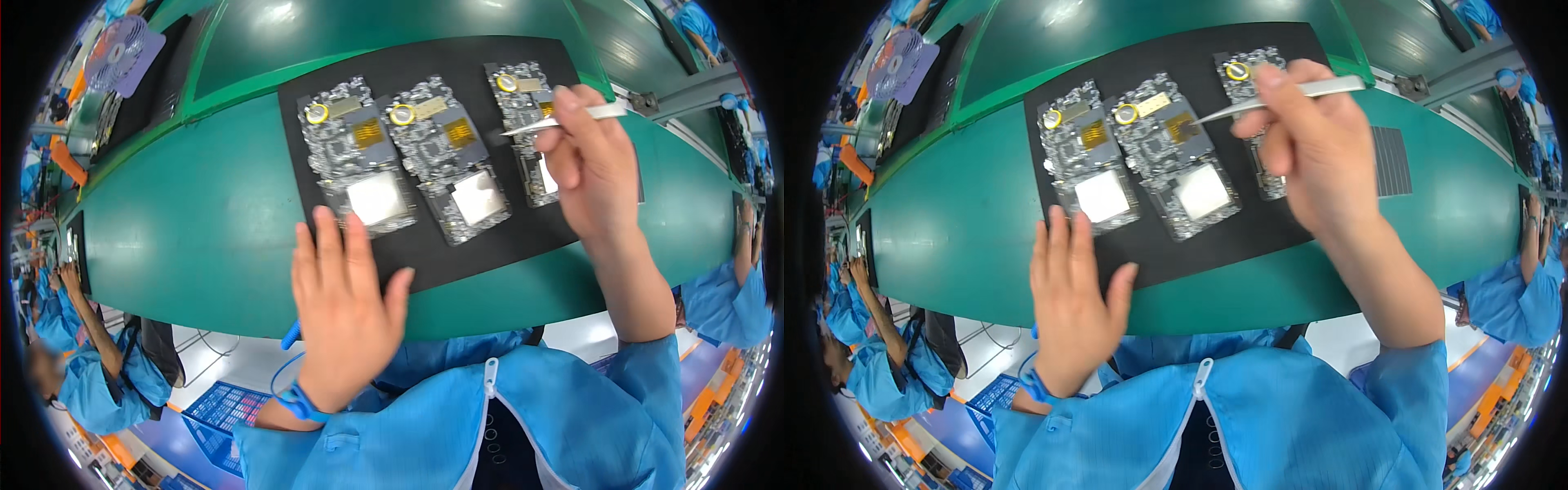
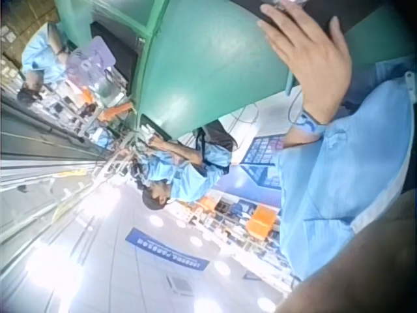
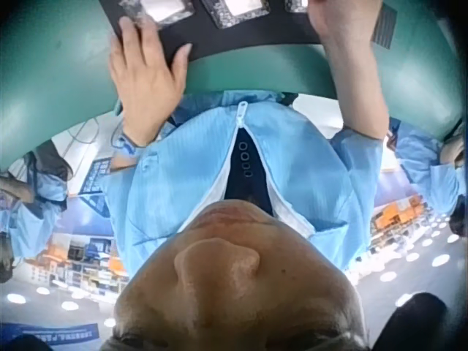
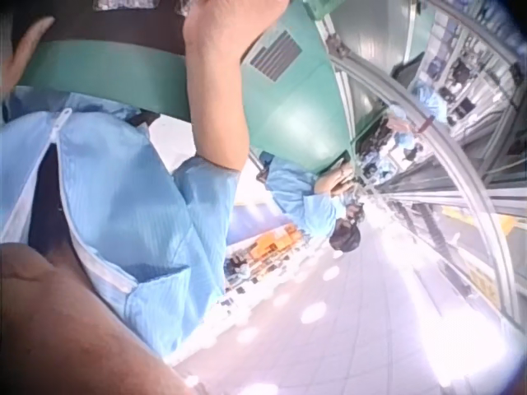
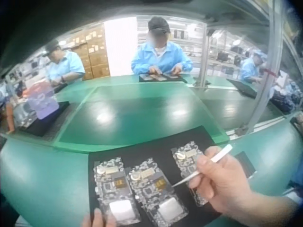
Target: The person uses tweezers to pick up small metallic strips from a tray and places them onto specific areas of circuit boards. The person repeats this process for multiple boards, carefully aligning the strips before moving the boards along the assembly line.
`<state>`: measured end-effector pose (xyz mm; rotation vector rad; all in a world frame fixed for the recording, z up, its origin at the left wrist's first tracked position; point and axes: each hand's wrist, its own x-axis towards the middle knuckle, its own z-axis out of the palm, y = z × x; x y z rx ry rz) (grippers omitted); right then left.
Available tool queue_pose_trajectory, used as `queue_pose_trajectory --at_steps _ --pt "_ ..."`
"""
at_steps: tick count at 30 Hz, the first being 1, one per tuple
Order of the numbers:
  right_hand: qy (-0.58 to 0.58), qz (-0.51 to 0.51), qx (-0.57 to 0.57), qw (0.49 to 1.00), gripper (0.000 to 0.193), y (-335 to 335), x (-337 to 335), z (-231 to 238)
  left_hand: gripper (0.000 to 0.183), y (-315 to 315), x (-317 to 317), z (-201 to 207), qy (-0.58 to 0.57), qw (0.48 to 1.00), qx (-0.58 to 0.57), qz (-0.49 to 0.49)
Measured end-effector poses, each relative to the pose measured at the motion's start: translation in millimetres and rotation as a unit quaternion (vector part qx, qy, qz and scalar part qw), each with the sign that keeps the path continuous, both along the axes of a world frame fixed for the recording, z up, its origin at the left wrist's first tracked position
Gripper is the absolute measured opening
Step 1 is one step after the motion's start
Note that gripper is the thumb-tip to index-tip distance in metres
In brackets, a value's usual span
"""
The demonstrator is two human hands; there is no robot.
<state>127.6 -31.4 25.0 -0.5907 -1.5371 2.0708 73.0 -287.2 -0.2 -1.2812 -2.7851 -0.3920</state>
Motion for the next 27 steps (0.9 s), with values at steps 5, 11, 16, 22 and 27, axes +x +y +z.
queue_pose_trajectory --at_steps 5,11,16,22,27 --pt "-0.028 0.062 -0.012 0.998 0.027 -44.2 -36.8 -17.1 0.056 6.9 10.3 16.3 -0.028 0.999 0.02 -0.019" --pt "-0.059 0.039 0.055 0.996 0.026 -74.6 -43.6 -28.9 0.05 11.5 -10.3 -23.2 0.008 0.988 0.136 -0.077" --pt "-0.038 0.025 0.065 0.997 0.023 -84.6 -41.0 -37.0 0.044 11.9 -16.7 -34.0 0.057 0.983 0.151 -0.092" --pt "-0.034 0.032 0.098 0.994 0.022 -86.5 -39.2 -44.8 0.041 14.1 -15.8 -36.1 0.066 0.982 0.153 -0.086" --pt "-0.032 0.032 0.115 0.992 0.022 -88.0 -39.6 -44.9 0.04 13.2 -16.6 -37.6 0.063 0.982 0.157 -0.087"
